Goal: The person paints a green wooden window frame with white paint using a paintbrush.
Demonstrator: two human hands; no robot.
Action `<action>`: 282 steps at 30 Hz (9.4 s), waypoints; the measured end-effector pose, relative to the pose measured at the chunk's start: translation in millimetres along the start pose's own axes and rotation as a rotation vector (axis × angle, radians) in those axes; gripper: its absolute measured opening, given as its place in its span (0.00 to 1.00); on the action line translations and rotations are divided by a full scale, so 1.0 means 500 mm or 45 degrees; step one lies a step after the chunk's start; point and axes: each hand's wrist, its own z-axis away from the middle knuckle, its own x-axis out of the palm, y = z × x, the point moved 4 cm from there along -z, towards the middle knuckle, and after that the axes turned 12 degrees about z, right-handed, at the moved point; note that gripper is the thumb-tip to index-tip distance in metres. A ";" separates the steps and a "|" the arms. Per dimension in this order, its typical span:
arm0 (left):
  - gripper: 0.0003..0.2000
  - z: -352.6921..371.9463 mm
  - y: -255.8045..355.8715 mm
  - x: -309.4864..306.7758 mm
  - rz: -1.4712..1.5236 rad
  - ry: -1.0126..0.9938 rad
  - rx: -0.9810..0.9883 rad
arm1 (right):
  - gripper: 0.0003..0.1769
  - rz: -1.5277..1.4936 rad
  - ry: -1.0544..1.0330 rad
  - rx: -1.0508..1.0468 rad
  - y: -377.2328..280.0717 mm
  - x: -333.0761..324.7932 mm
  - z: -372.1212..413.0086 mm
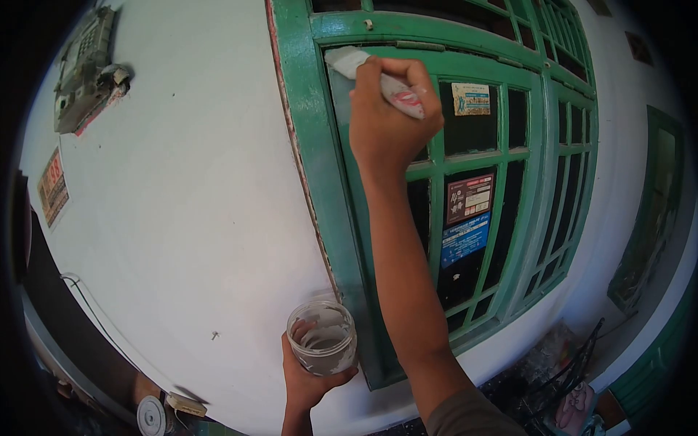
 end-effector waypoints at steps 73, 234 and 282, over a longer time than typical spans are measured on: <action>0.55 0.047 0.015 -0.020 0.042 -0.106 0.023 | 0.08 0.744 -0.782 -0.489 -0.068 -0.173 0.083; 0.55 0.008 -0.015 0.013 0.190 -0.058 -0.043 | 0.03 0.888 -1.261 0.184 -0.005 -0.338 0.207; 0.56 0.012 -0.014 0.017 0.218 -0.017 -0.010 | 0.10 0.660 -0.813 -0.379 -0.048 -0.245 0.143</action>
